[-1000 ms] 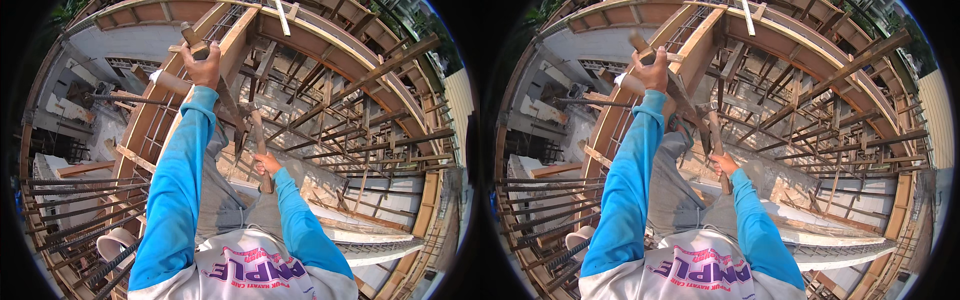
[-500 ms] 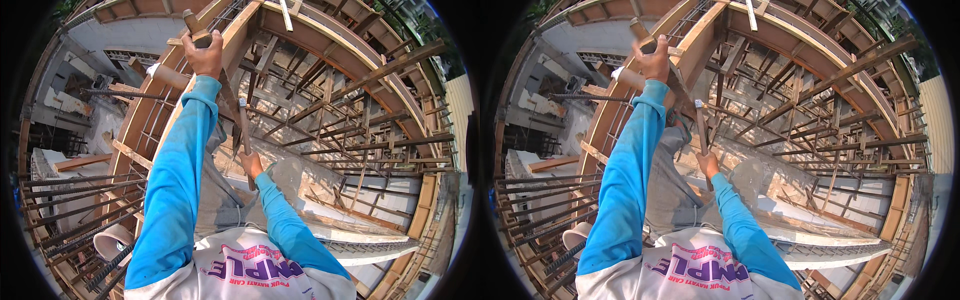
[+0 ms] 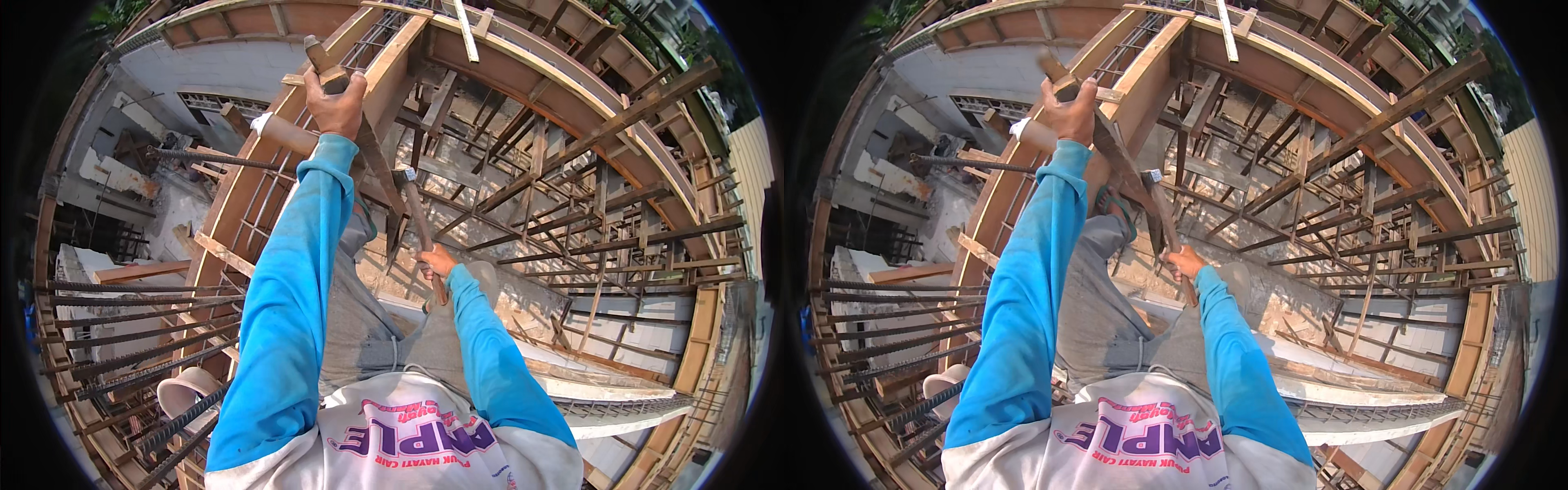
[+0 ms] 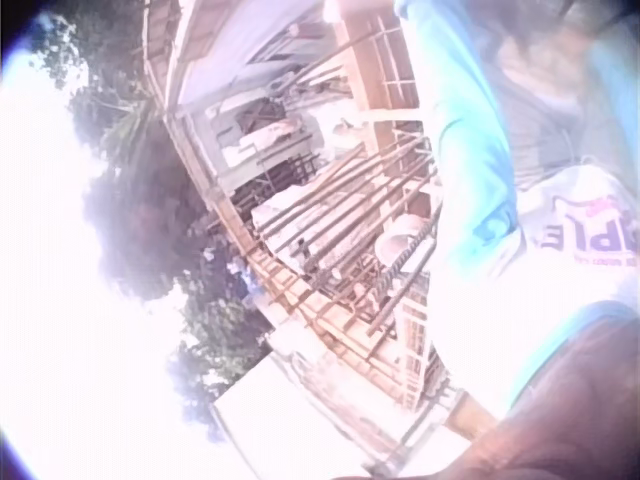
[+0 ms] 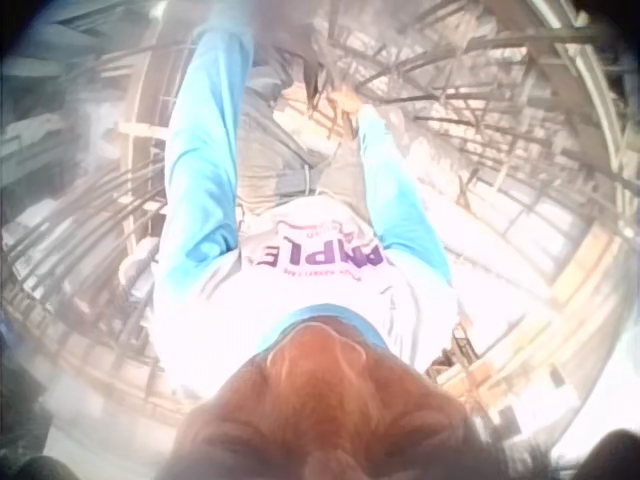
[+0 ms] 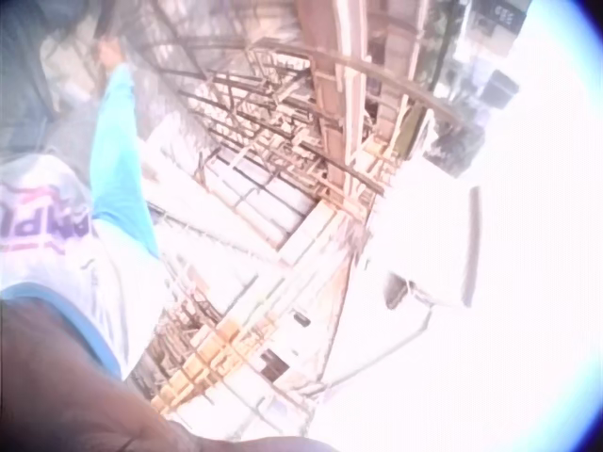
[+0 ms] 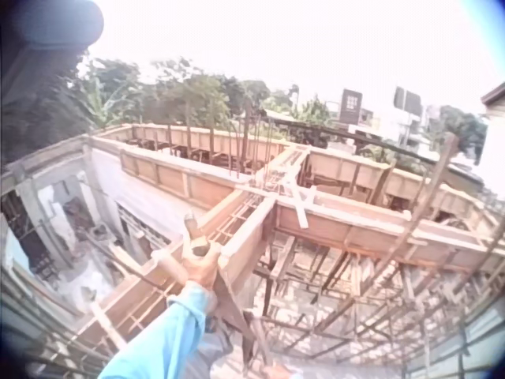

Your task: The person secures wooden forms for a concrete structure by positioning a wooden brace and hammering a nail into the timber while standing on a high-level construction platform.

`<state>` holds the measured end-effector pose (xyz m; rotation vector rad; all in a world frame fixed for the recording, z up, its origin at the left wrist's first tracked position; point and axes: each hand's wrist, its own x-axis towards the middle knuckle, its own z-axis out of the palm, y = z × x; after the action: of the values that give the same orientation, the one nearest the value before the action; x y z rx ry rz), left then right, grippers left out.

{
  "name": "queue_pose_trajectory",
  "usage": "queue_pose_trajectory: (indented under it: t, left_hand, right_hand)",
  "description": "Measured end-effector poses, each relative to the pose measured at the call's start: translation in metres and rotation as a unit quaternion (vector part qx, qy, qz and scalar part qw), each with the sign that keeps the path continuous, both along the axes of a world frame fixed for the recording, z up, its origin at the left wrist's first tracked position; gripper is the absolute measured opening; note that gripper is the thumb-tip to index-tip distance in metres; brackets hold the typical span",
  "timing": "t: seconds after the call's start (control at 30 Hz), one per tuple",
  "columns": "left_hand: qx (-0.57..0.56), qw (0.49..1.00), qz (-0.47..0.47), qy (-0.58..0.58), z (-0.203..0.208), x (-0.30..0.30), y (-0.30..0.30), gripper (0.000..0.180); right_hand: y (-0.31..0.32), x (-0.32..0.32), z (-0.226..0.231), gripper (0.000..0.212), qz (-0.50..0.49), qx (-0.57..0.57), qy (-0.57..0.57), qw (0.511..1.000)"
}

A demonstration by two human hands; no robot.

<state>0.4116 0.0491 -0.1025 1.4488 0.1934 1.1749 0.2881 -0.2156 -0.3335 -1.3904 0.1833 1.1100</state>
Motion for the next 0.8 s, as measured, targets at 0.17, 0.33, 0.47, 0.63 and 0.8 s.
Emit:
queue_pose_trajectory:
  t: [0.17, 0.33, 0.47, 0.63, 0.8]
  left_hand:
    - [-0.093, 0.958, -0.257, -0.082, -0.018, -0.004, 0.058, 0.046]
    - [-0.068, 0.994, -0.081, -0.027, -0.009, -0.014, 0.017, 0.04]
    - [-0.022, 0.999, -0.042, -0.01, -0.007, 0.007, -0.007, 0.04]
    - [-0.003, 1.0, -0.028, 0.002, -0.017, 0.02, 0.007, 0.046]
    - [-0.051, 0.998, -0.027, -0.013, -0.004, 0.017, 0.005, 0.044]
  right_hand:
    - [-0.044, 0.007, -0.043, 0.024, -0.009, 0.255, 0.178, 0.95]
    - [-0.028, -0.028, 0.0, 0.022, -0.18, -0.032, 0.052, 0.982]
    - [-0.004, -0.025, 0.073, 0.021, -0.183, 0.045, -0.15, 0.971]
    - [0.026, -0.006, 0.215, 0.02, -0.259, 0.132, -0.463, 0.837]
    - [0.055, -0.015, 0.119, 0.018, -0.39, 0.254, -0.535, 0.705]
